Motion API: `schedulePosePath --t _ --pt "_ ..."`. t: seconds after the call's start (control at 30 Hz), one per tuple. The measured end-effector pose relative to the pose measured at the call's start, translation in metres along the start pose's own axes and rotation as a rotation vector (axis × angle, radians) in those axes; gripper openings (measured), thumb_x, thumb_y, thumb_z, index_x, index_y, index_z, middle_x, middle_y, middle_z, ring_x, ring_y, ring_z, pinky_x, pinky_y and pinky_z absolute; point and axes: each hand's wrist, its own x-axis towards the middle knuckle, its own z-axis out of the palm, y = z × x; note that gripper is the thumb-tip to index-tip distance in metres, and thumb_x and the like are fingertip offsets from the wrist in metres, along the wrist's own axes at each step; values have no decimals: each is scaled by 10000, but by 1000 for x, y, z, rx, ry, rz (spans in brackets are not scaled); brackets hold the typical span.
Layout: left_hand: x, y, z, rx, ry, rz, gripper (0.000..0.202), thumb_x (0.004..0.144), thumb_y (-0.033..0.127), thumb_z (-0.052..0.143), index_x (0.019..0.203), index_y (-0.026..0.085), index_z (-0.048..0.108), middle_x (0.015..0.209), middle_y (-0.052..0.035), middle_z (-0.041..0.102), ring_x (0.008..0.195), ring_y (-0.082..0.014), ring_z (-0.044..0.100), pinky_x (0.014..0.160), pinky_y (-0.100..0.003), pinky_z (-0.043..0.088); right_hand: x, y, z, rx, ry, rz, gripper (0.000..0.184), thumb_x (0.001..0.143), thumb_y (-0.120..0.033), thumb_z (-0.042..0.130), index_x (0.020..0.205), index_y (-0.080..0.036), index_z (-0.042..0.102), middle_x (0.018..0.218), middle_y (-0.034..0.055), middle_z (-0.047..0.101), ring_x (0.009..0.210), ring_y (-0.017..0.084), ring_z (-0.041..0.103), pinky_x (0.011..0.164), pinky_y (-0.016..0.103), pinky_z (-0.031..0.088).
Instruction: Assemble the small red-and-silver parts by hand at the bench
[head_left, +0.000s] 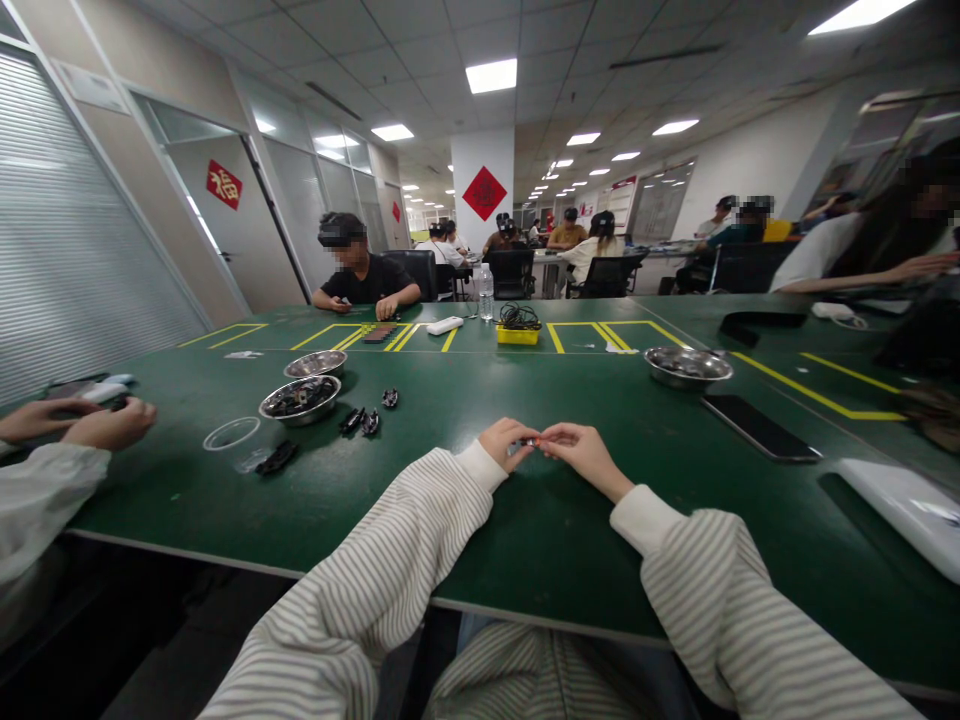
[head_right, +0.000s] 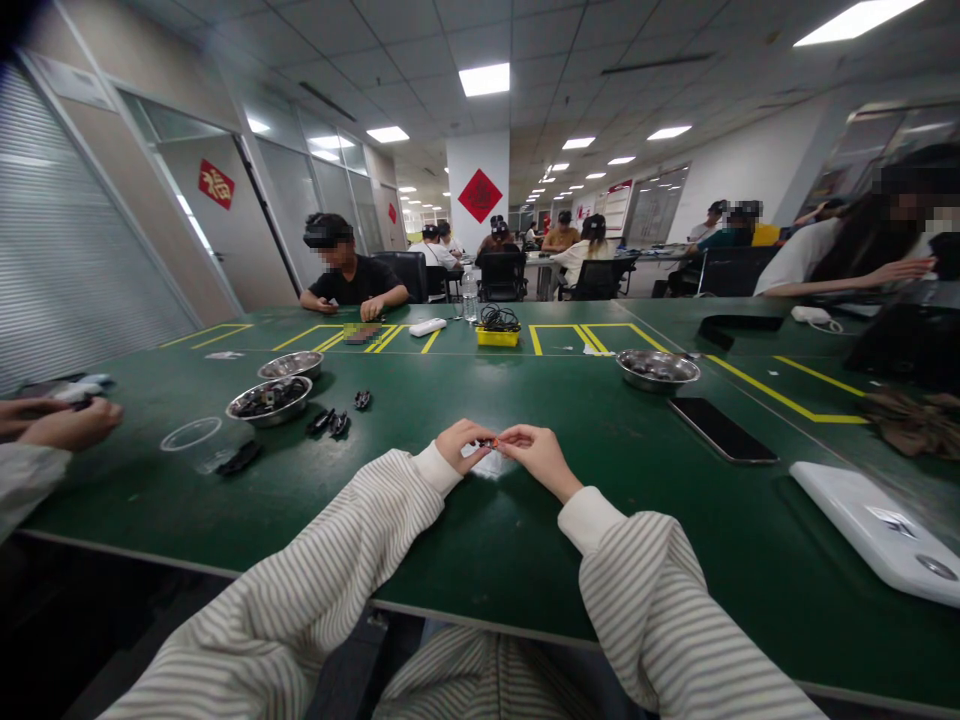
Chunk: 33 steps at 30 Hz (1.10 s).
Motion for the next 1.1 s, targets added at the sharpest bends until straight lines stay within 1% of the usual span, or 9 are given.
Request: schedulePosePath --t 0.13,0.23,0.4,0.5,0.7,0.83,0.93,1.0,1.1 --pt "0 -5 4 50 -25 4 190 747 250 467 887 192 582 798 -33 574 761 -115 508 694 -239 431 1 0 -1 -129 -7 -15 218 586 -328 614 664 -125 627 620 56 632 558 153 581 560 262 463" --pt "2 -25 0 159 -32 -100 173 726 208 484 853 200 601 768 -28 563 748 -120 500 704 -250 423 2 1 -3 -218 -32 1 204 606 -314 588 690 -135 638 603 44 630 555 149 579 560 252 455" --pt "-4 -79 -29 397 -29 -673 201 744 150 445 832 207 617 805 -38 532 773 -126 486 710 -237 407 2 2 -4 -296 -92 12 208 646 -299 540 733 -136 636 590 39 629 540 143 577 550 245 444" --pt "-11 -99 -46 465 -73 -865 229 759 156 414 809 210 631 788 -45 520 768 -136 488 687 -235 398 1 2 -3 -295 -110 8 216 653 -309 530 736 -137 632 609 41 635 533 141 577 546 246 444" --pt "-15 -101 -59 577 -170 -908 235 733 206 446 903 248 602 861 -70 510 845 -192 470 684 -270 377 0 0 -2 -283 -137 -10 219 665 -318 518 743 -142 625 611 38 631 510 131 566 524 242 440" --pt "-16 -99 -63 681 -165 -1079 347 738 199 426 1077 251 481 973 -100 486 918 -228 441 700 -308 369 0 0 -2 -299 -137 -14 214 667 -313 518 737 -141 625 611 40 633 512 134 569 526 242 438" --pt "-17 -99 -65 722 -165 -1176 293 745 197 410 1016 201 521 1000 -119 468 956 -245 412 722 -330 357 0 0 -2 -308 -139 -11 211 667 -306 518 739 -138 623 613 41 634 515 136 570 531 243 437" --pt "-19 -99 -64 748 -151 -1166 264 737 212 423 967 176 549 1005 -124 461 971 -257 387 735 -344 345 0 0 -2 -310 -140 -12 207 669 -302 517 738 -138 623 613 41 634 516 136 571 533 243 437" --pt "-20 -98 -62 755 -96 -986 276 704 251 485 966 200 555 1037 -100 457 998 -261 338 762 -357 316 0 0 -2 -315 -147 -14 202 674 -292 512 739 -134 620 617 45 632 521 136 571 540 243 438"
